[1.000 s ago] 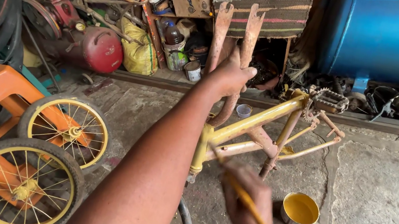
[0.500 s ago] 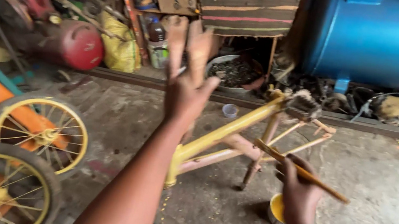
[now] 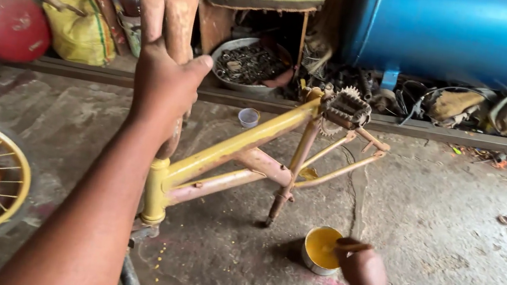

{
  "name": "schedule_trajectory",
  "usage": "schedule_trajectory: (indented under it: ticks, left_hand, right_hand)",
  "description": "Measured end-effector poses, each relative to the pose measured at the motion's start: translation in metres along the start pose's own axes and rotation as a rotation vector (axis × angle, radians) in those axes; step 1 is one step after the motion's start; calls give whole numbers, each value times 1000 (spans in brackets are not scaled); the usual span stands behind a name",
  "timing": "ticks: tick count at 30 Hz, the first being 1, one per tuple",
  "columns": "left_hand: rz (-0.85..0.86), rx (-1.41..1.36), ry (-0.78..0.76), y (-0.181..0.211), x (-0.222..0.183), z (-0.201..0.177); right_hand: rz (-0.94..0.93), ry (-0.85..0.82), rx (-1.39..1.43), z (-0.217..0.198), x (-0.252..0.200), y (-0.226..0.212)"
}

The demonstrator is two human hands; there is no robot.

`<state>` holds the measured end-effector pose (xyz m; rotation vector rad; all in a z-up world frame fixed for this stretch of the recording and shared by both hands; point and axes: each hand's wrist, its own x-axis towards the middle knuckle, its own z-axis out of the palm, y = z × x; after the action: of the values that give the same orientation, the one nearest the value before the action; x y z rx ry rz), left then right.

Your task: The person applies yellow paint to a bicycle frame with a brush, dipping the tool into a container of yellow paint and coating various parts of the frame's tubing.

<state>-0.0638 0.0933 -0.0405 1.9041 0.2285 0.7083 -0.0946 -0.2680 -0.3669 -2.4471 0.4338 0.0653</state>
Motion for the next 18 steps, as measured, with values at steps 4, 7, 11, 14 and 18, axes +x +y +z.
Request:
schedule_trajectory:
  ticks: [4, 7, 11, 14, 18]
  left_hand:
    - [153, 147, 42, -4, 10, 13]
    - [124, 77, 11, -4, 12, 20]
    - [682, 156, 113, -17, 21, 20]
    - [317, 78, 45, -12, 21, 13]
    - [-11, -64, 6, 1, 10, -2]
  right_hand:
    - [65, -35, -1, -1, -16, -2]
    - [9, -142, 146, 4, -12, 11]
    - [262, -197, 624, 7, 5, 47]
    - [408, -203, 971, -2, 19, 69]
    - [341, -198, 1559, -3, 35, 45]
